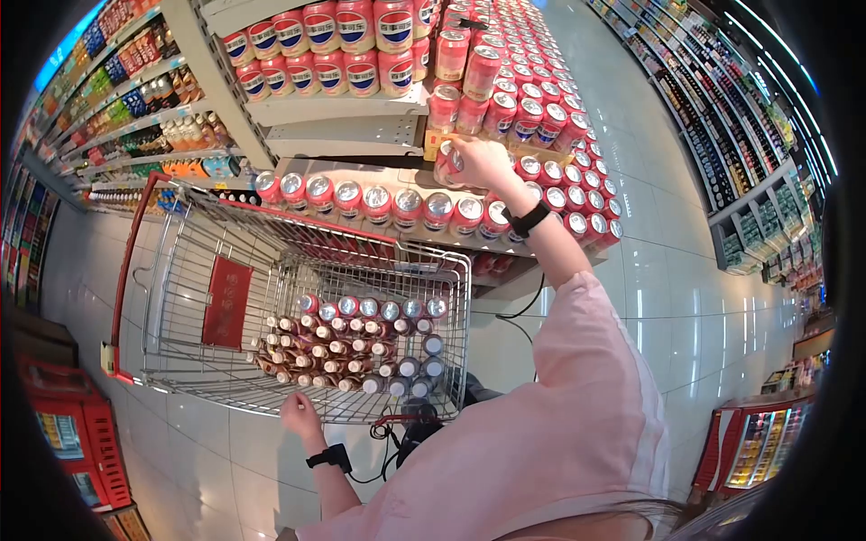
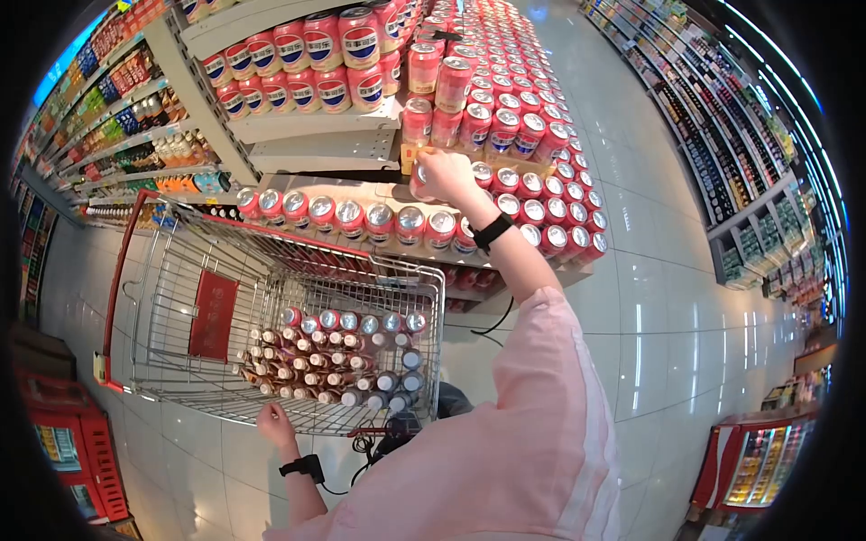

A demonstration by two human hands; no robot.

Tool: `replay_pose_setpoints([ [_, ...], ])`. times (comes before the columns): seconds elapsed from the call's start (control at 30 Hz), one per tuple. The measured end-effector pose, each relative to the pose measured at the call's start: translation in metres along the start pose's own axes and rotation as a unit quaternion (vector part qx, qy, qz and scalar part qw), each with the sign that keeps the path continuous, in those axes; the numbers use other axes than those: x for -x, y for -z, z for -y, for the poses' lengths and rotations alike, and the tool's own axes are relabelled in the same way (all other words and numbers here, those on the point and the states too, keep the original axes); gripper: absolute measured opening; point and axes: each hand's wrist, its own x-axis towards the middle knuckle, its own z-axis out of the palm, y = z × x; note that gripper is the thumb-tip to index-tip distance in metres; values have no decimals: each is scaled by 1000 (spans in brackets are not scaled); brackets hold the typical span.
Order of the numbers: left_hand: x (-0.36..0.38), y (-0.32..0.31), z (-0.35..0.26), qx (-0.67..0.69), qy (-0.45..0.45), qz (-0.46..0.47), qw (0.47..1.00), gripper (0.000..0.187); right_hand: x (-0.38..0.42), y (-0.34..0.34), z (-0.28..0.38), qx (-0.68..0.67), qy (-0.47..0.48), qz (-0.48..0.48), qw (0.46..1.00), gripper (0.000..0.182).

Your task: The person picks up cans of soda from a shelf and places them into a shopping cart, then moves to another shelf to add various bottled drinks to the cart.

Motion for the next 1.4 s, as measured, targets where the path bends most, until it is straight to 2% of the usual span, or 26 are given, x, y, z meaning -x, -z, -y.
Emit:
replay_pose_setpoints([
  [0.07,-1,6,-6,12,-1,0,1000,19,0,34,34,-28,24,-23,999,46],
  [0.13,-3,7,-10,21,-9,-10,1000,18,-2,53,63,-78,92,-44,992,51],
  [0.2,-2,4,-5,23,-23,-30,999,18,-6,66,103,-108,116,15,987,60],
  [0.3,-1,2,0,28,-36,-44,998,16,-18,44,167,-168,169,79,968,60],
  [0.33,-1,2,0,34,-25,-38,998,15,-23,25,189,-185,201,83,958,60],
  [0.47,-2,4,-1,68,-45,-66,994,13,-29,-60,281,-180,218,223,933,55],
  [0.5,-2,4,-2,71,-43,-66,994,13,-26,-96,298,-223,260,169,924,54],
  [0.6,-2,8,-3,77,-41,-68,994,13,-25,-182,350,-235,273,195,912,57],
  [0.73,-8,10,-2,99,-40,-70,992,15,-18,-279,407,-196,252,218,923,59],
  [0.97,-13,15,-5,112,-10,-22,993,14,-2,-405,442,-129,218,287,924,49],
  [1.07,-15,13,-3,133,-18,-23,991,14,5,-415,448,-64,226,291,928,46],
  [1.23,-16,14,-3,129,-14,2,992,12,21,-467,450,-10,242,352,904,40],
  [1.33,-20,14,-4,109,-13,11,994,12,15,-467,460,-7,235,361,903,40],
  [1.37,-21,15,-5,103,-15,14,994,13,12,-464,461,26,244,417,875,41],
  [1.4,-20,16,-5,97,-18,13,995,13,14,-458,460,33,254,396,882,42],
])
